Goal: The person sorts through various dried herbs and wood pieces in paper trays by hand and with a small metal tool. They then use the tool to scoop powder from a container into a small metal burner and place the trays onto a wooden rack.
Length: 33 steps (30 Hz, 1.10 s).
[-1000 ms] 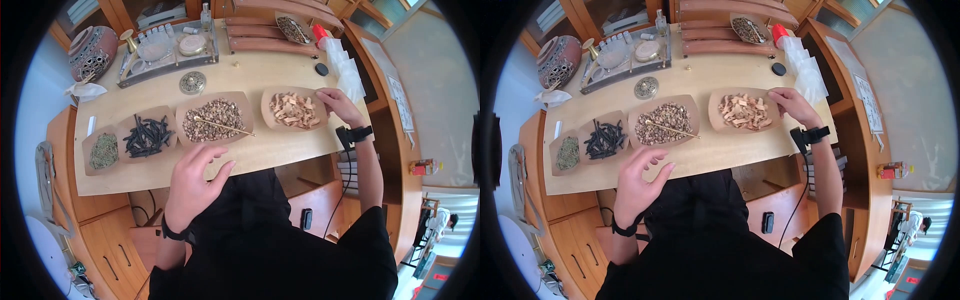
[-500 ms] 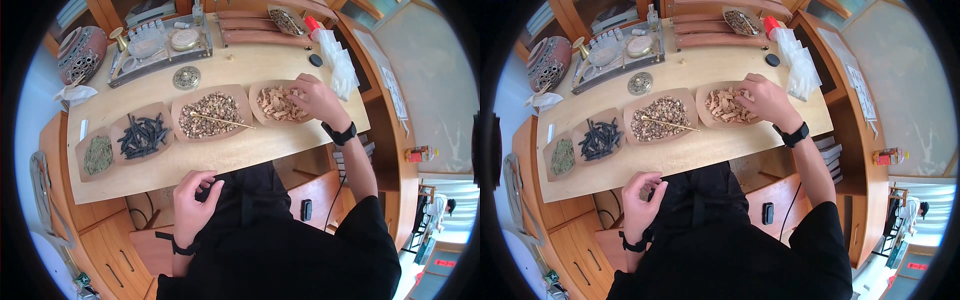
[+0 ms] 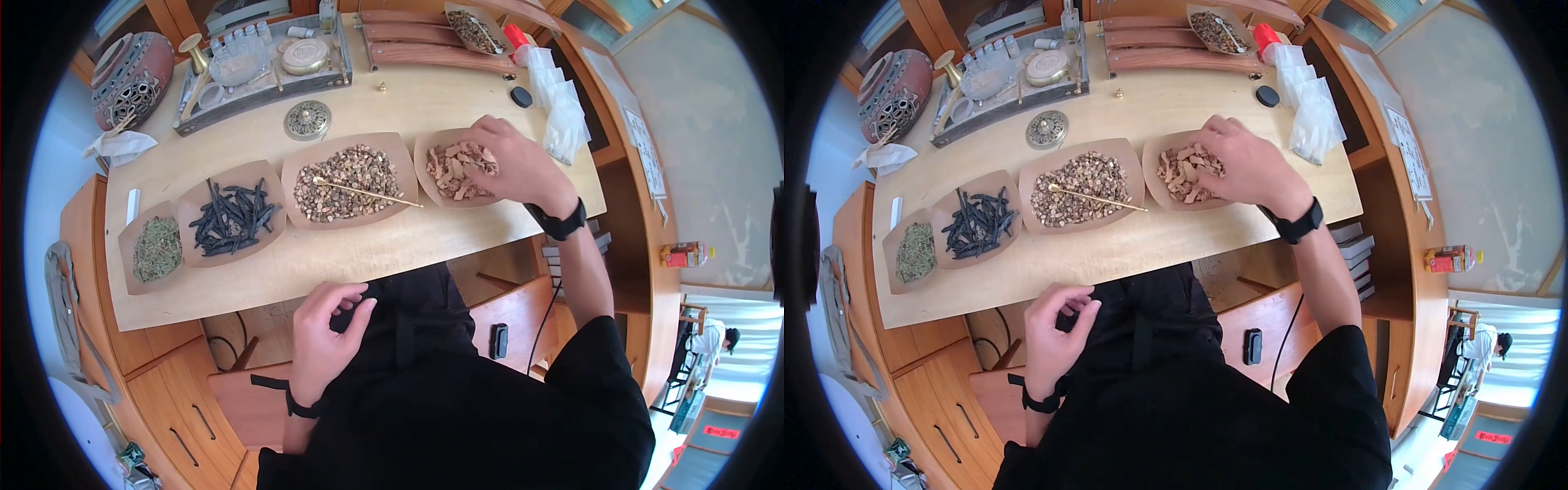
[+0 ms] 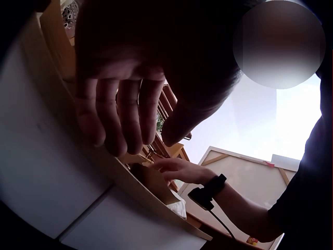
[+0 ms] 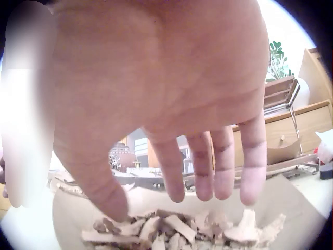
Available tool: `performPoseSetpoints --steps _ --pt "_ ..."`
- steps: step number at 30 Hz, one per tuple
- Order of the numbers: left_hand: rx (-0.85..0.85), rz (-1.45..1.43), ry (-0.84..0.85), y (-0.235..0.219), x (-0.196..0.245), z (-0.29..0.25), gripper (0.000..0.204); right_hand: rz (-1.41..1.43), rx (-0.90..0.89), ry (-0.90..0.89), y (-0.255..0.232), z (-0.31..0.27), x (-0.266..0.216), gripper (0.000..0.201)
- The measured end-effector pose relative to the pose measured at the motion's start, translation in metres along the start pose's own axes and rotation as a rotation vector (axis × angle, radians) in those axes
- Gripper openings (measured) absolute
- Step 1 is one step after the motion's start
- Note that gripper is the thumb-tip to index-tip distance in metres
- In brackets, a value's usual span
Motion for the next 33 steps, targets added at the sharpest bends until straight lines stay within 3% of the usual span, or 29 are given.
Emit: performPoseSetpoints --steps 3,5,8,10,12,13,15,22,24,33 --pt "-0.006 0.017 -0.008 -0.004 0.02 0.02 0.016 0.076 -0.041 0.133 -0.01 -0.007 0.013 0.054" --pt "0.0 0.077 0.239 0.001 0.047 0.042 0.014 0.067 -0.213 0.216 -0.006 -0.013 0.015 0.064" --pt "-0.105 0.231 0.44 0.023 0.083 0.085 0.022 0.06 -0.142 0.091 0.006 -0.018 0.02 0.073" --pt "-0.157 0.308 0.47 0.046 0.093 0.116 0.026 0.08 -0.139 0.102 0.009 -0.018 0.021 0.075" --pt "-0.261 0.436 0.651 0.081 0.091 0.143 0.036 0.113 -0.122 0.142 0.007 -0.02 0.02 0.076" --pt "-0.258 0.437 0.656 0.09 0.093 0.154 0.036 0.109 -0.118 0.141 0.004 -0.021 0.019 0.076" --pt "-0.461 0.645 0.523 0.116 0.084 0.171 0.045 0.102 -0.156 0.177 0.0 -0.024 0.02 0.074" --pt "-0.443 0.696 0.415 0.144 0.068 0.185 0.052 0.182 -0.06 0.107 0.018 -0.025 0.033 0.066" --pt "-0.474 0.669 0.324 0.142 0.069 0.193 0.048 0.199 -0.004 0.122 0.019 -0.023 0.036 0.059" --pt "-0.414 0.41 0.316 0.136 0.068 0.201 0.033 0.361 0.154 0.159 0.023 -0.03 0.035 0.038"
Point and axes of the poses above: each hand's wrist, its own z-axis towards the middle knuckle, its own y-axis out of the palm, x = y × z, the point moved 5 cm from there along z, towards the middle knuckle, and after that the axes turned 6 degrees about -y, right-handed, at the moved point
